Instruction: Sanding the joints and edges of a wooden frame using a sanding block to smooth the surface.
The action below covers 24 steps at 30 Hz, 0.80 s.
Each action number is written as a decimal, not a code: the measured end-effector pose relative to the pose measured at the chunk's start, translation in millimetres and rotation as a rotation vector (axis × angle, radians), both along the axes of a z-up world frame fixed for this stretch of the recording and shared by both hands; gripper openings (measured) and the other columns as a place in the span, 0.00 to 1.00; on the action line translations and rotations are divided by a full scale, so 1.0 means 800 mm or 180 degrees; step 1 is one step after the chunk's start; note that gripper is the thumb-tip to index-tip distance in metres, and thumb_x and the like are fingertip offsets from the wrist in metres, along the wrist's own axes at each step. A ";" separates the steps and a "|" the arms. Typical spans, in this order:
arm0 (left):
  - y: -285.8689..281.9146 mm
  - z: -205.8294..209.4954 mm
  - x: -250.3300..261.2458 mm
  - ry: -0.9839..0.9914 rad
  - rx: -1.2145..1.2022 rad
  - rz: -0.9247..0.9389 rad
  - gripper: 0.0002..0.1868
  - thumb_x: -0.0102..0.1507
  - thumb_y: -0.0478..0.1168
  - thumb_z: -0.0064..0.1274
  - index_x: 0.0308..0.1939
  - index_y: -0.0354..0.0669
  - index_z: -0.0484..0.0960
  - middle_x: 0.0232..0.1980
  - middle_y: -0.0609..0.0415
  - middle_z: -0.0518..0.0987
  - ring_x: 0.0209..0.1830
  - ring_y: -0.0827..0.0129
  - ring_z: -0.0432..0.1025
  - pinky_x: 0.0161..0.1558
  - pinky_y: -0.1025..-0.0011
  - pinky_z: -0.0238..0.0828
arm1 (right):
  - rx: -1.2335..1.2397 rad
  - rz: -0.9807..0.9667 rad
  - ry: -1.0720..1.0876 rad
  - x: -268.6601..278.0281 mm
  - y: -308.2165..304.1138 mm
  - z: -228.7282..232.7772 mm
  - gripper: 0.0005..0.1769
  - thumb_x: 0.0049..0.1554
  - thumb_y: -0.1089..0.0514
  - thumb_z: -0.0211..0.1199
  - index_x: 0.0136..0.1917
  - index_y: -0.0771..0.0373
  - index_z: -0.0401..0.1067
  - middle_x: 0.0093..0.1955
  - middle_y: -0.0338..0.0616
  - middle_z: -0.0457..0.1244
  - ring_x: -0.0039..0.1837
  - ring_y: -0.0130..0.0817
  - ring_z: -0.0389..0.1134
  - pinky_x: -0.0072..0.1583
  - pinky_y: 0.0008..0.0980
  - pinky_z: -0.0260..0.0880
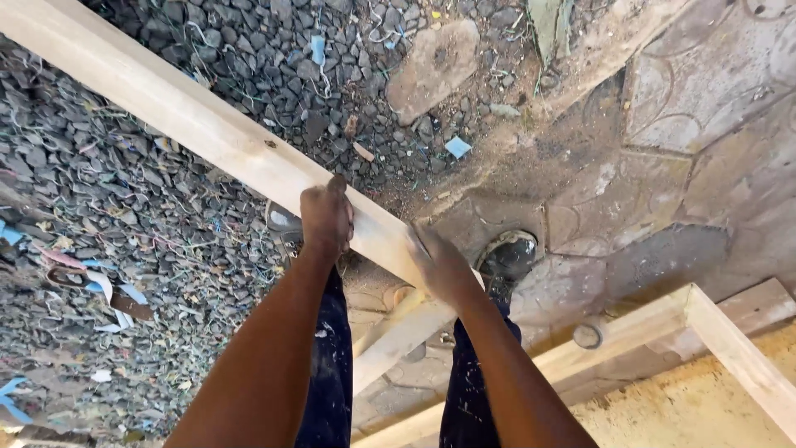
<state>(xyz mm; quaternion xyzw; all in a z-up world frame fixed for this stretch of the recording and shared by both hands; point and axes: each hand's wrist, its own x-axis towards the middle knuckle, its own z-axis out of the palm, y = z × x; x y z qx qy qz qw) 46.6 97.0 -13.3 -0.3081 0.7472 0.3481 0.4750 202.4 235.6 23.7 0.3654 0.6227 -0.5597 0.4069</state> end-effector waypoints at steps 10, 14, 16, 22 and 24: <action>-0.002 -0.002 -0.003 -0.0134 0.0003 -0.0012 0.29 0.67 0.51 0.35 0.14 0.43 0.70 0.07 0.49 0.64 0.02 0.68 0.59 0.07 0.73 0.53 | -0.0477 0.0465 -0.0971 -0.035 0.087 -0.003 0.42 0.64 0.28 0.37 0.74 0.58 0.66 0.76 0.53 0.58 0.79 0.56 0.54 0.78 0.57 0.48; -0.011 -0.014 0.003 -0.0085 -0.0018 0.0055 0.28 0.68 0.49 0.36 0.15 0.41 0.71 0.08 0.51 0.64 0.02 0.68 0.59 0.07 0.71 0.55 | -0.0238 0.0238 -0.1167 -0.079 0.062 0.012 0.37 0.64 0.36 0.41 0.71 0.63 0.69 0.72 0.60 0.61 0.76 0.60 0.57 0.74 0.57 0.52; -0.012 -0.021 0.012 -0.0106 -0.0019 -0.0005 0.29 0.68 0.50 0.36 0.14 0.40 0.71 0.07 0.51 0.63 0.02 0.68 0.58 0.07 0.70 0.54 | -0.0278 -0.0007 -0.1019 -0.095 0.031 -0.009 0.37 0.63 0.33 0.41 0.71 0.59 0.69 0.70 0.55 0.63 0.75 0.54 0.60 0.74 0.55 0.53; -0.008 -0.011 0.009 -0.0066 -0.0053 0.0133 0.26 0.68 0.49 0.36 0.18 0.42 0.72 0.10 0.52 0.64 0.02 0.68 0.58 0.06 0.70 0.55 | 0.2038 0.2056 0.2444 0.179 -0.016 -0.130 0.28 0.56 0.64 0.58 0.70 0.60 0.70 0.60 0.52 0.68 0.60 0.52 0.69 0.60 0.50 0.67; -0.005 -0.008 0.003 -0.0028 0.0012 0.0209 0.26 0.67 0.49 0.36 0.16 0.42 0.70 0.08 0.53 0.63 0.01 0.69 0.57 0.04 0.71 0.53 | 0.1560 0.1383 0.2148 0.211 0.018 -0.035 0.32 0.55 0.71 0.57 0.73 0.67 0.60 0.65 0.62 0.64 0.65 0.61 0.66 0.61 0.60 0.66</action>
